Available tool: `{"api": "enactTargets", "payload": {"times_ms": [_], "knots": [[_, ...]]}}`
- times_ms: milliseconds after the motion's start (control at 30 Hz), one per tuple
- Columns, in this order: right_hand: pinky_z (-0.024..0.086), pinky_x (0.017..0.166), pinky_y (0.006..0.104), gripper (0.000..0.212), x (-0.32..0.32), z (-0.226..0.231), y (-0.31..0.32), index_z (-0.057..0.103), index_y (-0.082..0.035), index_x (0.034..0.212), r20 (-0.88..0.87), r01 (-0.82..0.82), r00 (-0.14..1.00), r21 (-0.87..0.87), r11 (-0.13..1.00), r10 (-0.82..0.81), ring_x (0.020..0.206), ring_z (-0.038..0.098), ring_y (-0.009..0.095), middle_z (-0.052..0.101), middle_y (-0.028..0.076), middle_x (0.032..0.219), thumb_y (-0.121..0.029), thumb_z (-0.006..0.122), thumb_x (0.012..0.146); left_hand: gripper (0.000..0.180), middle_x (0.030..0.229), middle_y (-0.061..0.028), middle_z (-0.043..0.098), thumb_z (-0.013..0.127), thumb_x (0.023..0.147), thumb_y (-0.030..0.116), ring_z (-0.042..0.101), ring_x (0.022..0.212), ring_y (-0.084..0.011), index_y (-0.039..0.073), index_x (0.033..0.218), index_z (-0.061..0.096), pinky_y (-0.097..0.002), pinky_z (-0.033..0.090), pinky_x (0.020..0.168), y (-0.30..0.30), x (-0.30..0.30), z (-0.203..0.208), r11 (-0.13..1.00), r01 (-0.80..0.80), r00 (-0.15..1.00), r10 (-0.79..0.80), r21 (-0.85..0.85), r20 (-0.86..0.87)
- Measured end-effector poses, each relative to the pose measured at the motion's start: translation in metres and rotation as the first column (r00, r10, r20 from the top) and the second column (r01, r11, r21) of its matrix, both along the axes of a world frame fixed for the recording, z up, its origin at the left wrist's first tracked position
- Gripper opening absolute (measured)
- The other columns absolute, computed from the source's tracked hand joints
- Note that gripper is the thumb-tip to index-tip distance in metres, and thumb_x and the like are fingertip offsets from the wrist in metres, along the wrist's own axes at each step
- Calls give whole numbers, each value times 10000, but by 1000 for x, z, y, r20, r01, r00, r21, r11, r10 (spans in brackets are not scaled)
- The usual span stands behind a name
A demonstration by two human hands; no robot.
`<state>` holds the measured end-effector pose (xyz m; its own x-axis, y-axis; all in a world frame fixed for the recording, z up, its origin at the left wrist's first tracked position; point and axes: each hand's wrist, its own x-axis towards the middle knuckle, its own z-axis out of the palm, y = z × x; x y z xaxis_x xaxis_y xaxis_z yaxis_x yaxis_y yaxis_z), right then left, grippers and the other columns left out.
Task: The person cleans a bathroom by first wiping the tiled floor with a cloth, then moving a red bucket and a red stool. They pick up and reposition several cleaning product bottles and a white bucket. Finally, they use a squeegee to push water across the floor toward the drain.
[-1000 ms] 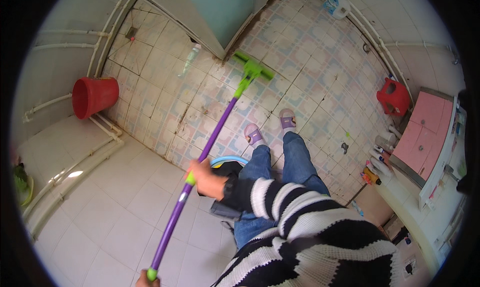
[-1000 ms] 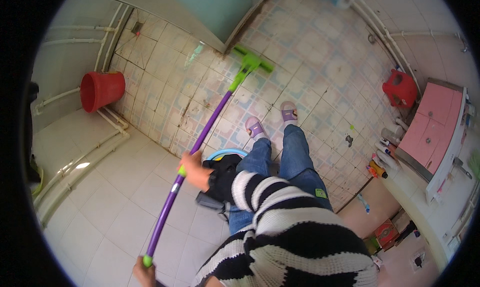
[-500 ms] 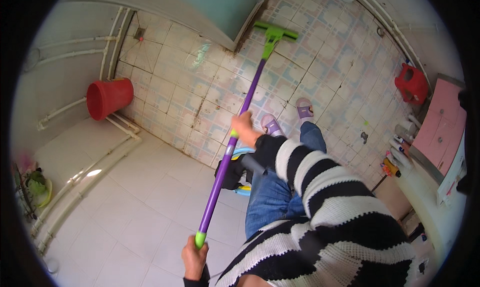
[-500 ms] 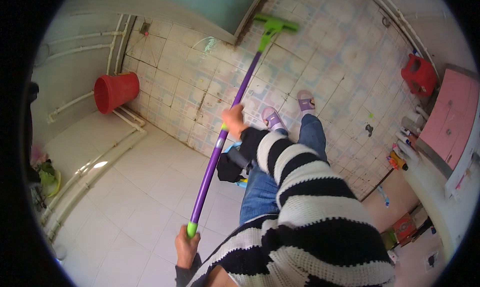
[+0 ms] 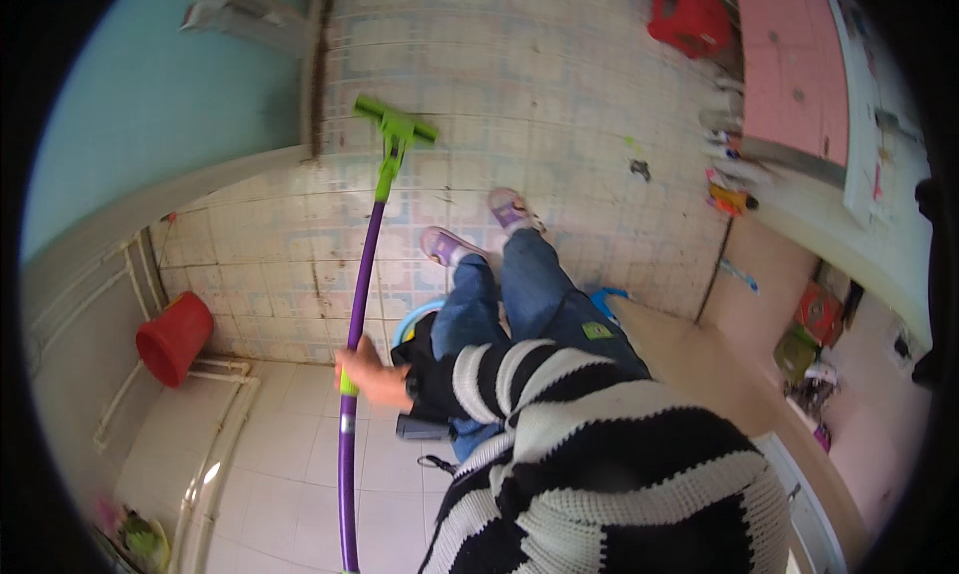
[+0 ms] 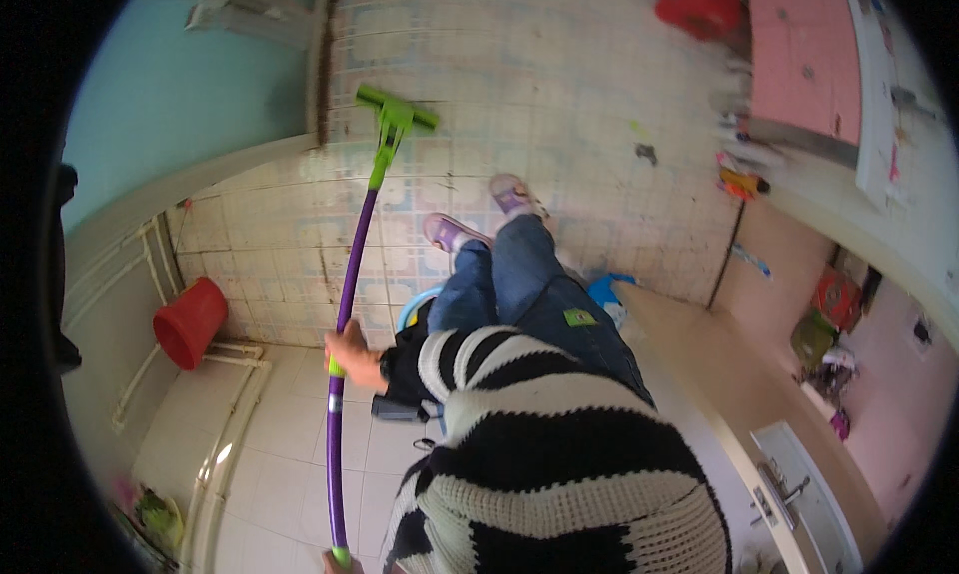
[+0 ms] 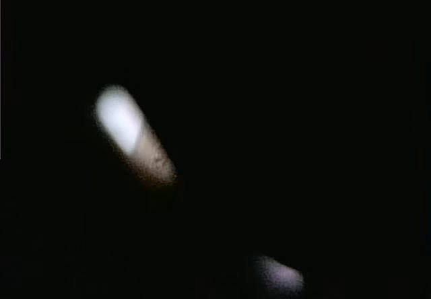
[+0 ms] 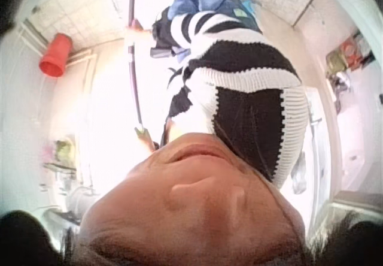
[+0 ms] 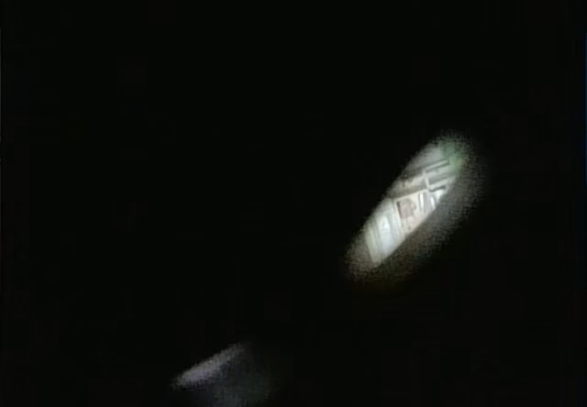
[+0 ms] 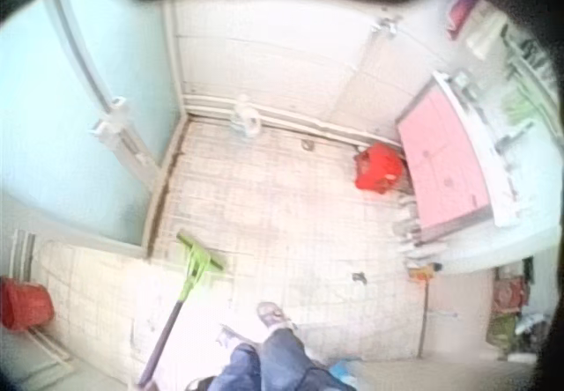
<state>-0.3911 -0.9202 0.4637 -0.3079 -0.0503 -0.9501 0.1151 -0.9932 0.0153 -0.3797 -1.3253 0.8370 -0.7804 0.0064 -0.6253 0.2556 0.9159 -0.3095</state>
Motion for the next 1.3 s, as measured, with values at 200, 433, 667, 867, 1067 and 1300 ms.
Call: {"api": "enactTargets", "payload": {"times_ms": [200,433,667,867,1067,1300], "knots": [[497,398,421,168,123,-106,206,481,-40,882,172,377,874,350,858,-454,447,555,261,540,112,617,-128,618,839,191,643,-130,580,664,672,53,570,522,-353,109,836,583,-460,458,491,330,3,-133,734,645,762,-639,214,-104],[513,562,381,194,395,-218,384,572,-75,737,177,23,901,892,450,-397,595,641,268,614,82,644,-210,703,783,272,761,-97,594,677,746,86,621,635,-288,67,983,545,-378,500,569,569,94,-207,383,679,522,-852,626,-46],[521,603,432,313,467,-208,353,610,-37,773,827,-820,558,537,198,71,680,666,351,652,175,694,-264,807,683,280,759,-86,581,667,771,102,623,639,-285,67,1009,524,-377,503,570,594,119,-214,363,716,373,-921,596,113],[525,623,420,280,342,-157,261,620,-11,837,818,-851,519,522,61,249,735,675,345,669,199,771,-244,743,741,365,816,-94,611,706,695,76,624,694,-309,102,1034,573,-411,510,622,507,33,-173,458,772,482,-874,441,65],[508,682,438,311,105,-55,166,512,11,1038,503,239,806,207,949,-313,741,666,329,670,185,849,-226,591,853,367,836,-120,633,704,654,4,624,778,-336,107,988,591,-444,497,674,412,-89,-68,601,793,604,-797,96,-8],[508,826,404,552,-78,4,9,349,58,1193,155,-29,988,75,997,17,989,623,353,588,251,1117,-354,546,882,303,851,-151,636,628,708,14,638,796,-352,75,1000,572,-458,493,682,301,-160,77,752,595,760,-641,-284,-107]]}}
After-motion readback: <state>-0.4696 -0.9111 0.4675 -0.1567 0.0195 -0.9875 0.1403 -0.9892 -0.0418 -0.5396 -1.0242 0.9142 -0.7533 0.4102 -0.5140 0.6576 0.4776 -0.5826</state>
